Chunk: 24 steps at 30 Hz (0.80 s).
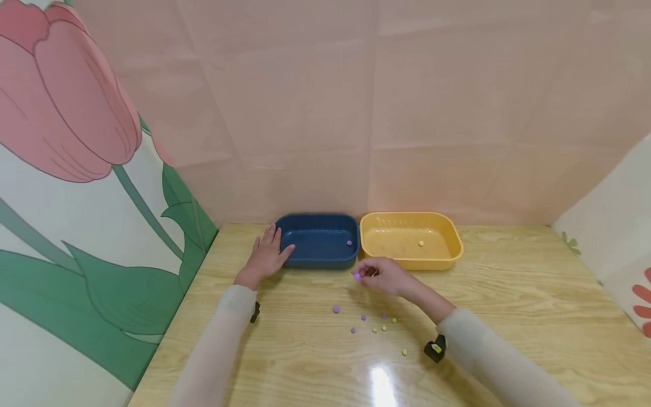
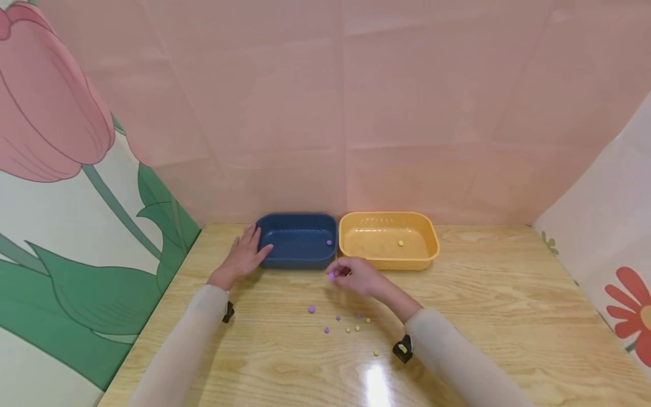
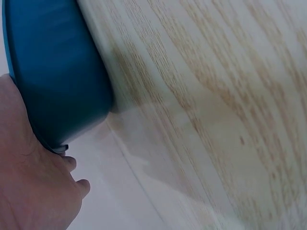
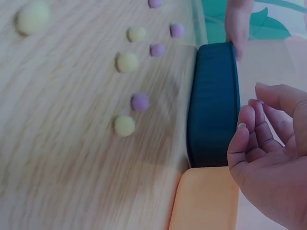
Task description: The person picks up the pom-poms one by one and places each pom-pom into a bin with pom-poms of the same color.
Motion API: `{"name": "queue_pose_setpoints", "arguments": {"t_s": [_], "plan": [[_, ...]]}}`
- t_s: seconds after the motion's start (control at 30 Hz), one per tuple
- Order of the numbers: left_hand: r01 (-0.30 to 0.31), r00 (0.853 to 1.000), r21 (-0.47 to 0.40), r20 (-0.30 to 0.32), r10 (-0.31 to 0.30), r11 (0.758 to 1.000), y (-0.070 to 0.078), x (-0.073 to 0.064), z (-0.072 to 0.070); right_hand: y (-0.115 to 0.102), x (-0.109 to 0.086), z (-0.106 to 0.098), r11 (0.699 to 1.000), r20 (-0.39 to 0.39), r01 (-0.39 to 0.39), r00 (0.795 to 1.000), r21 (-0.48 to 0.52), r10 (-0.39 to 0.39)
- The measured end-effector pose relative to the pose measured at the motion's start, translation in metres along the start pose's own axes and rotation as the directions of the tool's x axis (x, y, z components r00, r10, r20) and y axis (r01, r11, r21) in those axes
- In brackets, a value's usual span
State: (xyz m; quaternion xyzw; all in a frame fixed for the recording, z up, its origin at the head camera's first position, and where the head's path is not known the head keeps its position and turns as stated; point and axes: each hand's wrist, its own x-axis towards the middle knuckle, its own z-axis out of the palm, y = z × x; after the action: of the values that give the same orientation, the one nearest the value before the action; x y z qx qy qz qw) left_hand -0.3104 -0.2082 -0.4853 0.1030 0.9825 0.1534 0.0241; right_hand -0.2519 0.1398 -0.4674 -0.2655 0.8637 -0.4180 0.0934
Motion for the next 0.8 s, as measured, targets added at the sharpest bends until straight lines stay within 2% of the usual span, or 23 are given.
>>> {"name": "queue_pose_setpoints", "arguments": {"t_s": [0.33, 0.57, 0.8], "plan": [[0.001, 1.000, 0.010, 0.007, -0.001, 1.000, 0.001, -0.001, -0.001, -0.007, 0.012, -0.001, 0.994, -0.016, -0.076, 0.997, 0.082, 0.078], [-0.002, 1.000, 0.015, 0.010, 0.002, 1.000, -0.001, 0.000, 0.001, -0.011, 0.021, -0.003, 0.991, -0.037, -0.094, 0.995, 0.096, 0.097], [0.008, 1.000, 0.018, 0.022, -0.009, 1.000, -0.002, 0.001, 0.002, -0.021, 0.030, -0.004, 0.986, -0.025, -0.106, 0.994, 0.132, 0.110]]}}
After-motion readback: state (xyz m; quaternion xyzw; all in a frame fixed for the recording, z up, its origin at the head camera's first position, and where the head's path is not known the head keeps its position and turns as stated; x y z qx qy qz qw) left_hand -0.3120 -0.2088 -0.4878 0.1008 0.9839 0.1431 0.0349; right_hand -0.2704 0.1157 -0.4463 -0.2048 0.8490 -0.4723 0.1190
